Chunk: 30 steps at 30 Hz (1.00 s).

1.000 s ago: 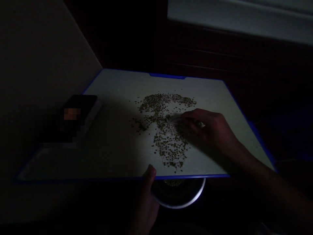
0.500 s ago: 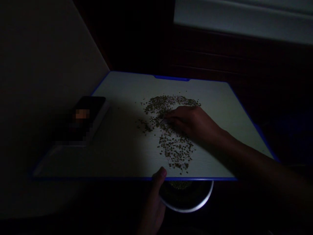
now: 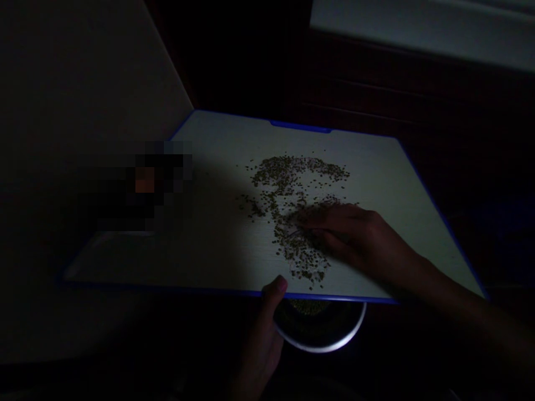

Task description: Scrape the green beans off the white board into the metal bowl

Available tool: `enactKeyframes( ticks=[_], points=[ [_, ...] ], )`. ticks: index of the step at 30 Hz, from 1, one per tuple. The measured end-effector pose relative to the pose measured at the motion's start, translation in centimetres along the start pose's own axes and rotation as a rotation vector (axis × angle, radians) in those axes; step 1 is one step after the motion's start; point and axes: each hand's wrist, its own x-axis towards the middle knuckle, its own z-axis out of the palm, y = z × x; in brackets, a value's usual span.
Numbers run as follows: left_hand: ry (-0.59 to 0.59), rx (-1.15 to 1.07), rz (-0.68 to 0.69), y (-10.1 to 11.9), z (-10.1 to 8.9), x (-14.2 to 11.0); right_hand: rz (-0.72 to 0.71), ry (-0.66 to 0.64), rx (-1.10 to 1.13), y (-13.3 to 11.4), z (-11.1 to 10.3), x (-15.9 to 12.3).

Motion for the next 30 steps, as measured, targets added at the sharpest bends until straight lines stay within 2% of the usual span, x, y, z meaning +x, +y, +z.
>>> enactKeyframes(
  ticks=[6, 13, 18, 25, 30],
  points=[
    [-0.07, -0.018, 0.005, -0.3, -0.5, 0.4, -0.013, 0.048, -0.031, -0.9, 0.4, -2.0],
    [-0.02, 0.006, 0.002, -0.5, -0.8, 0.8, -0.004, 0.044, -0.051, -1.7, 0.5, -3.6],
    [-0.084, -0.026, -0.009, -0.3, -0.7, 0.6, -0.012, 0.07, -0.046, -2.1, 0.6, -4.5],
    [-0.05, -0.005, -0.002, -0.2, -0.3, 0.4, 0.005, 0.115, -0.059, -2.5, 0.9, -5.4],
    [-0.072, 0.002, -0.018, -0.3, -0.7, 0.5, -0.007, 0.112, -0.061, -3.0, 1.1, -5.8]
  ],
)
